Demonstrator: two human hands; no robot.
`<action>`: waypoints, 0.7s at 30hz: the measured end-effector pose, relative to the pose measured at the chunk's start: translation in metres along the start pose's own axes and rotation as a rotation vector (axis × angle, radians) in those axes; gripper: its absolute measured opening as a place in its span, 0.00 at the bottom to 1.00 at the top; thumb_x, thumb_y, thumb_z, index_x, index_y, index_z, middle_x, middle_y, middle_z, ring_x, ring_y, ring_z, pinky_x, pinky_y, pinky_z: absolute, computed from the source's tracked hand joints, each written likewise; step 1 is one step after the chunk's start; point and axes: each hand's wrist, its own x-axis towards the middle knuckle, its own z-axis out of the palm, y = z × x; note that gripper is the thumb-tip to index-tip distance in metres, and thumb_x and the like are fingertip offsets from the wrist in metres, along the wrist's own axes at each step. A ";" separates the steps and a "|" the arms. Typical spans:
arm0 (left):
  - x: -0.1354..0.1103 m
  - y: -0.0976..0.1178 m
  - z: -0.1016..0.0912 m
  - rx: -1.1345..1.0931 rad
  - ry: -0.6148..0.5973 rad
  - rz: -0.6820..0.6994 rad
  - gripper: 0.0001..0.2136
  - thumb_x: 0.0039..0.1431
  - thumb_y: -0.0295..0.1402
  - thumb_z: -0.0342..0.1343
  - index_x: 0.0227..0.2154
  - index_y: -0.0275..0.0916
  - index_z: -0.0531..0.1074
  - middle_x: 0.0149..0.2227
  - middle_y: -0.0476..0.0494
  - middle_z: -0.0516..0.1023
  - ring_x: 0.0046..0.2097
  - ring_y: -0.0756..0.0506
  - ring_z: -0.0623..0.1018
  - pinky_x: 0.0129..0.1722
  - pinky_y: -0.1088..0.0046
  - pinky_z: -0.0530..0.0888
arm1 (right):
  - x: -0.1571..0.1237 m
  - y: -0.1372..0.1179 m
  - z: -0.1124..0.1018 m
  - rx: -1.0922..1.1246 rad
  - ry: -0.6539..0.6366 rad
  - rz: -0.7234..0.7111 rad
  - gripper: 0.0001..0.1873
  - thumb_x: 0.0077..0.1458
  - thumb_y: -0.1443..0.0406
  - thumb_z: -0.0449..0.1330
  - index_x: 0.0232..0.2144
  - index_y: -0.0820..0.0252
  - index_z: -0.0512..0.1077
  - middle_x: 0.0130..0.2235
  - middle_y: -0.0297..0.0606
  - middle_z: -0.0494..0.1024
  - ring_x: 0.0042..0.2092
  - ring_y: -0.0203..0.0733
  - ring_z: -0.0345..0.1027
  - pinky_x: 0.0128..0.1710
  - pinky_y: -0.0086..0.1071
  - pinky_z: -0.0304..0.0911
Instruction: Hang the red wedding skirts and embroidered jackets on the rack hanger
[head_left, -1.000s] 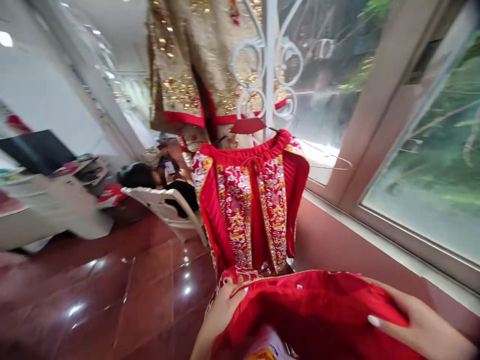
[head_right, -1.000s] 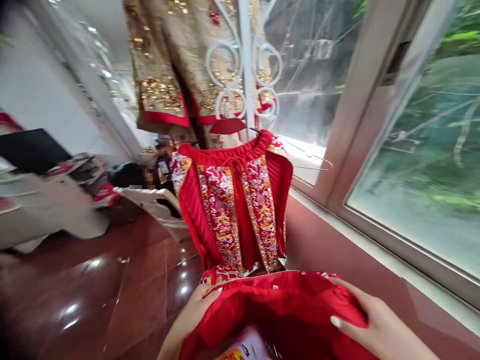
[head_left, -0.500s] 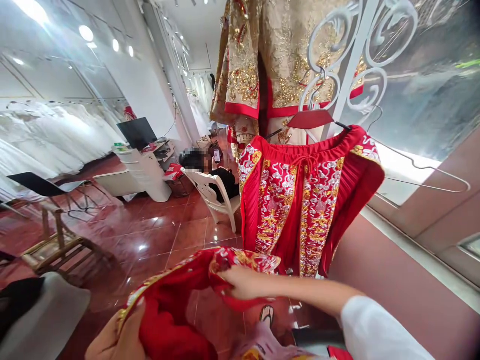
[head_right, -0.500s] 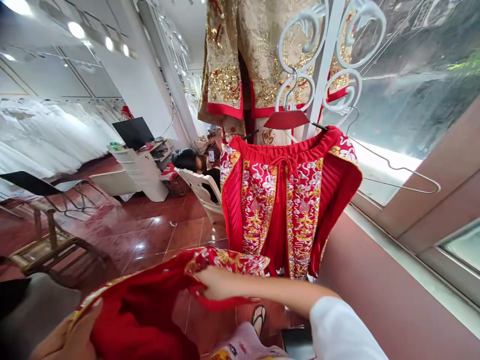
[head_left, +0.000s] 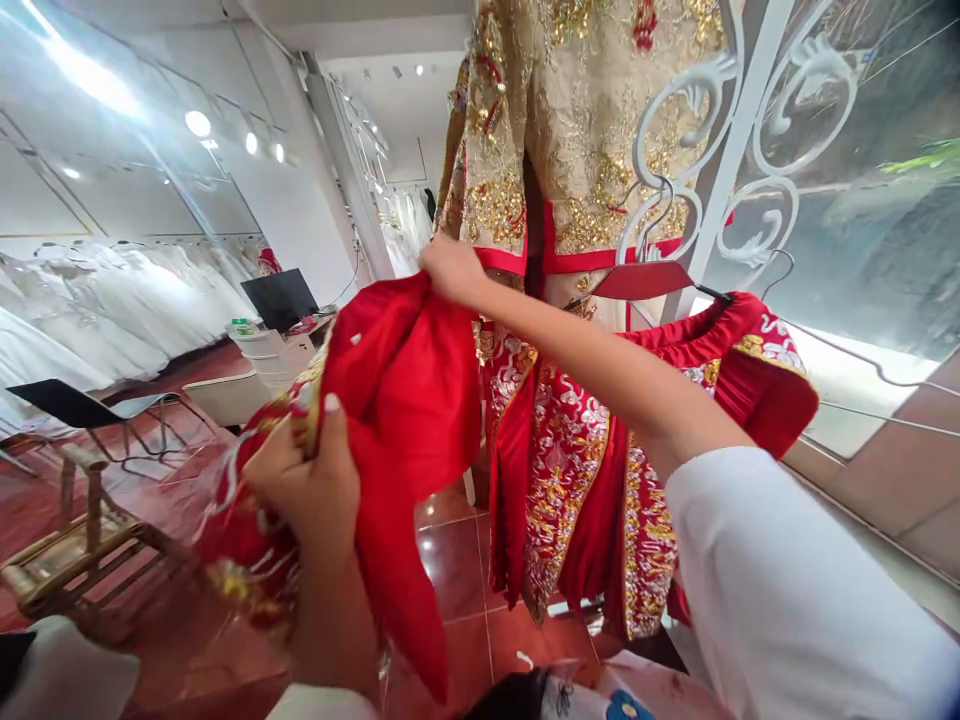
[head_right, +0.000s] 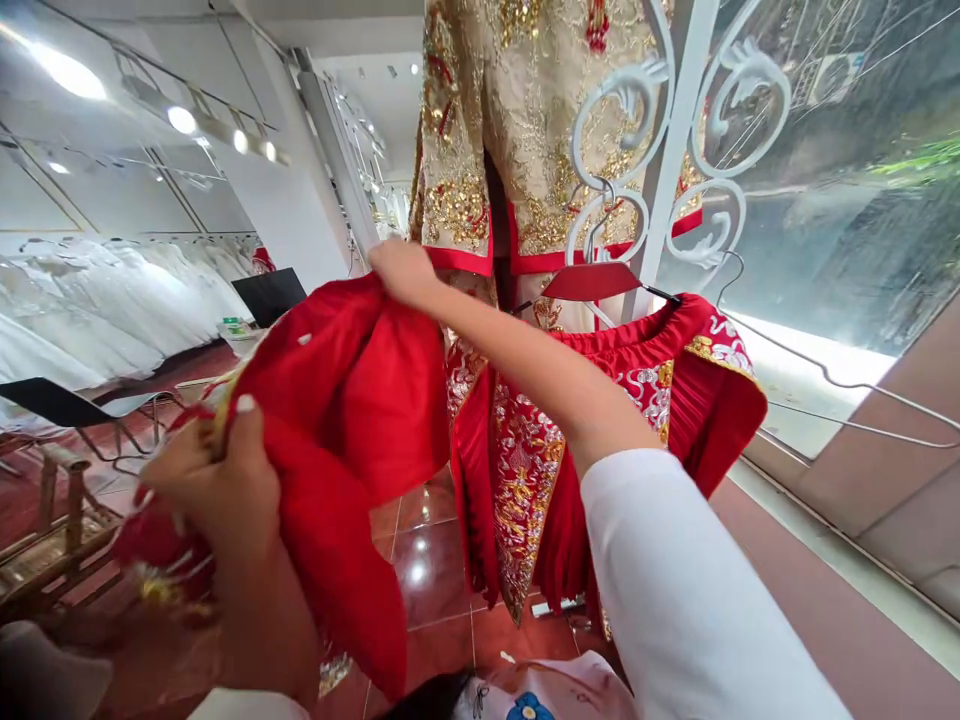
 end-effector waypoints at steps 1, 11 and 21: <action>0.009 0.003 0.014 -0.034 -0.011 0.031 0.20 0.48 0.35 0.55 0.10 0.38 0.51 0.13 0.56 0.48 0.19 0.55 0.51 0.22 0.73 0.49 | 0.003 0.014 -0.010 -0.044 0.056 0.026 0.19 0.57 0.77 0.43 0.47 0.74 0.67 0.51 0.55 0.67 0.52 0.47 0.61 0.51 0.42 0.56; -0.017 0.117 0.110 -0.364 -0.393 0.132 0.15 0.61 0.38 0.48 0.20 0.39 0.60 0.19 0.51 0.62 0.22 0.52 0.61 0.25 0.72 0.56 | -0.063 0.122 -0.073 -0.481 0.328 0.223 0.15 0.51 0.77 0.46 0.34 0.75 0.72 0.36 0.53 0.74 0.44 0.51 0.64 0.43 0.43 0.58; -0.131 0.104 0.138 -0.368 -1.062 -0.106 0.15 0.58 0.44 0.50 0.40 0.38 0.64 0.37 0.38 0.75 0.36 0.44 0.76 0.34 0.70 0.70 | -0.096 0.147 -0.043 -0.366 0.266 0.081 0.14 0.52 0.72 0.46 0.25 0.67 0.70 0.30 0.46 0.73 0.39 0.43 0.64 0.48 0.47 0.50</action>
